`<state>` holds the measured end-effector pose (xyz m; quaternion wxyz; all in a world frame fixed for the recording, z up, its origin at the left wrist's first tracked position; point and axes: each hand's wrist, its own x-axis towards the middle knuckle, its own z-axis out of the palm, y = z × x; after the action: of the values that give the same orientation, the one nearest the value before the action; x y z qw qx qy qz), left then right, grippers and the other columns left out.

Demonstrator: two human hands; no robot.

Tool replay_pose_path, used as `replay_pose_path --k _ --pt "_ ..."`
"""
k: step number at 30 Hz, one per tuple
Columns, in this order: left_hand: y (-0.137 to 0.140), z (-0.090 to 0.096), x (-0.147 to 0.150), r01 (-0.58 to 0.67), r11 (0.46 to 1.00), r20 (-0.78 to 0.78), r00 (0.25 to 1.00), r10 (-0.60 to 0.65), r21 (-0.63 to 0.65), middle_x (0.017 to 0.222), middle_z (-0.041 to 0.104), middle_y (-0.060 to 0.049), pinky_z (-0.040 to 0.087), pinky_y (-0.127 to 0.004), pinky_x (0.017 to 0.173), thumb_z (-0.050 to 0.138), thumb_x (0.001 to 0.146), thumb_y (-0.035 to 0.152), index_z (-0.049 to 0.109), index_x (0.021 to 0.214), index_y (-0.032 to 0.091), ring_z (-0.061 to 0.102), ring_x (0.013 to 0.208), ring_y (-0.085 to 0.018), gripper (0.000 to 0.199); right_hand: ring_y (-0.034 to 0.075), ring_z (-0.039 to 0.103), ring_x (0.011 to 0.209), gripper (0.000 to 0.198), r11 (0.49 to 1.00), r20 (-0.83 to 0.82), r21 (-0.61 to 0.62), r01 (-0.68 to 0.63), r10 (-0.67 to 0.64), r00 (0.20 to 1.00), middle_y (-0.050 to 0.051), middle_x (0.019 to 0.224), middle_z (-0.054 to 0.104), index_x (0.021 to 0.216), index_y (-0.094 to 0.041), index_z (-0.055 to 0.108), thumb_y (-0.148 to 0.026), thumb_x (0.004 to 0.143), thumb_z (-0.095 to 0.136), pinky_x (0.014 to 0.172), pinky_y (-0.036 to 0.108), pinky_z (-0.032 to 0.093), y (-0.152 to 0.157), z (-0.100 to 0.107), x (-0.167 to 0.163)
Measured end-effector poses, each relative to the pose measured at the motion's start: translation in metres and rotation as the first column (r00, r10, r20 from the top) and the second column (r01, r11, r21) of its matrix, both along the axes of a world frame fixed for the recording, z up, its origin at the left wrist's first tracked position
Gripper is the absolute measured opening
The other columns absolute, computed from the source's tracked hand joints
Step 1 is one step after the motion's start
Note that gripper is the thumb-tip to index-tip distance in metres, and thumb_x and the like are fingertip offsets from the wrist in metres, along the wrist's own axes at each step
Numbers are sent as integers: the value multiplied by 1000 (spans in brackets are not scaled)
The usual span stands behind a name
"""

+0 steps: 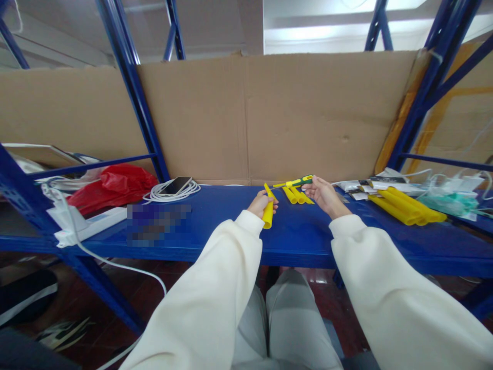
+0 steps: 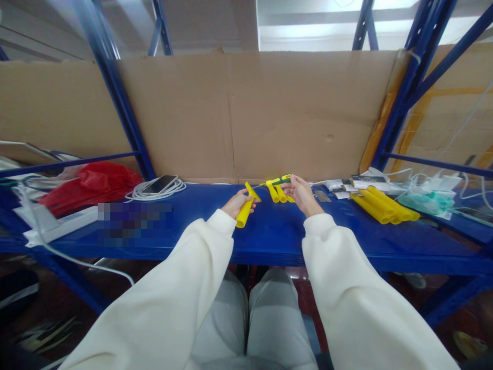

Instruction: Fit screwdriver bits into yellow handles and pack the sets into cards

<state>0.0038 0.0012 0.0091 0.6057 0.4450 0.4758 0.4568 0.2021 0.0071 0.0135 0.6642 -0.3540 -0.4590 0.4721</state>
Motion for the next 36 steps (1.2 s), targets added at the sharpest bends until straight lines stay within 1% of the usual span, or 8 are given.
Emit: replay_pose_path --k 5,8,13,18,22,24,31,36 --pt "0 1 0 7 1000 5 1000 -7 0 84 66 -5 39 -18 42 41 90 2 31 139 22 50 44 -8 54 6 48 39 30 995 5 13 101 -101 995 -2 49 58 69 -18 54 -39 80 73 38 15 39 2 -2 0" --pt "-1 1 0 11 1000 7 1000 -11 1 85 66 -6 39 -18 43 41 90 2 31 140 22 50 44 -8 55 5 44 36 31 991 6 34 133 -134 991 -3 47 54 66 -18 53 -37 76 75 35 15 34 3 -4 1" --pt "-1 1 0 16 1000 10 1000 -16 -10 83 66 -5 39 -18 43 41 90 3 30 140 23 50 44 -8 55 5 39 33 28 988 39 50 149 -151 988 -6 44 50 72 -19 55 -38 75 76 32 15 26 4 -5 2" --pt "1 0 -1 7 1000 25 1000 -6 -23 85 67 -6 41 -18 44 45 89 5 30 140 24 51 44 -8 56 5 42 36 29 993 52 65 100 -103 993 -6 46 51 75 -19 59 -43 75 76 33 15 29 4 -5 3" --pt "2 -1 -1 -9 1000 21 1000 9 -17 89 67 -7 41 -19 43 43 89 4 29 141 23 51 45 -8 57 6 48 42 27 995 39 87 43 -47 998 -4 53 58 77 -20 58 -37 75 78 40 15 37 3 -4 2" --pt "0 0 -1 -14 1000 14 1000 14 -12 88 67 -7 40 -18 43 41 89 4 28 141 24 51 45 -8 57 5 48 43 27 996 41 90 19 -23 999 -4 55 58 76 -20 56 -35 74 78 42 15 39 2 -4 1" --pt "-1 1 -1 -11 1000 14 1000 12 -23 82 65 -4 41 -19 44 42 90 4 29 140 23 51 44 -8 55 6 46 40 29 995 38 71 67 -70 997 -6 49 52 71 -20 52 -36 74 76 39 15 36 4 -5 2" --pt "-1 1 -1 1 1000 -3 1000 -1 -8 85 66 -5 41 -19 45 45 89 4 32 139 24 51 44 -8 56 6 37 34 25 991 46 77 108 -112 993 -8 41 42 68 -21 49 -31 75 71 33 16 27 8 -6 4"
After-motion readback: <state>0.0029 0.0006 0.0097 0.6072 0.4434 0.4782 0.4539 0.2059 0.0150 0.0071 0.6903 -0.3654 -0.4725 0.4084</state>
